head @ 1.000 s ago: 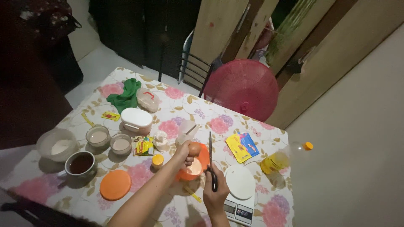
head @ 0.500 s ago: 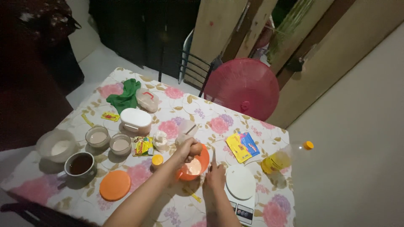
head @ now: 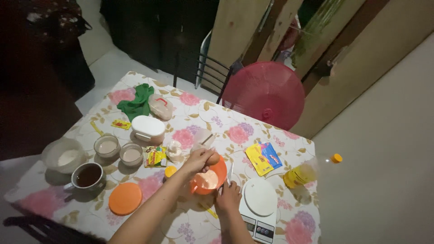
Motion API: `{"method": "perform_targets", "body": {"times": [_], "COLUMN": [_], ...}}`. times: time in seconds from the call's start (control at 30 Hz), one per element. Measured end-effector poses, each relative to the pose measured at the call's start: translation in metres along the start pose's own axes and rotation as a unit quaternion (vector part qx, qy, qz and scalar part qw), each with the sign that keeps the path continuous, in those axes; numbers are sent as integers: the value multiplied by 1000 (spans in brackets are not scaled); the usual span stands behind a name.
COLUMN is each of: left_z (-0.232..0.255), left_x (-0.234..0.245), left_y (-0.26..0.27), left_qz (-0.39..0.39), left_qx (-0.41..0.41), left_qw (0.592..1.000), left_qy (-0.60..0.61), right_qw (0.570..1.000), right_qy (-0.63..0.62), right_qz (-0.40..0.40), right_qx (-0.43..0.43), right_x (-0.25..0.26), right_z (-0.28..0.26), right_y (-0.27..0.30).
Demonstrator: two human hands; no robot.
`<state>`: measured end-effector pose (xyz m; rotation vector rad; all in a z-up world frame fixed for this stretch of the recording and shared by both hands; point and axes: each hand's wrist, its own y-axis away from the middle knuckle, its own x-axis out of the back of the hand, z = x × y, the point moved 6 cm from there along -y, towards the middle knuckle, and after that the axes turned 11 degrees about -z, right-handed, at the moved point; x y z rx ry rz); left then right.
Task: Prepare and mix ingredients for a recipe, including weighing flour and adding milk and egg.
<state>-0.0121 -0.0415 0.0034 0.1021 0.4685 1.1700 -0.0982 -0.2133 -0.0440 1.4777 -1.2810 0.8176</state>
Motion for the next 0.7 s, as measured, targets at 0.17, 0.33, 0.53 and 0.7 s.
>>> {"method": "perform_targets", "body": {"times": [0.17, 0.33, 0.53, 0.7], "left_z": [4, 3, 8, 22], "left_x": [-4, -9, -17, -8], "left_y": [1, -3, 3, 11], "left_qz": [11, 52, 7, 8], "left_qx": [-12, -20, -43, -30], "left_qw": [999, 995, 996, 993], "left_qy": [-28, -81, -79, -114], "right_qw": [989, 828, 854, 816], "right_qy": [-71, -526, -483, -547], "right_qz": [128, 148, -90, -135], "right_qx": [27, 127, 173, 131], "right_x": [-13, 54, 101, 92], "right_z": [43, 26, -39, -42], "right_y": [-51, -64, -44, -55]}}
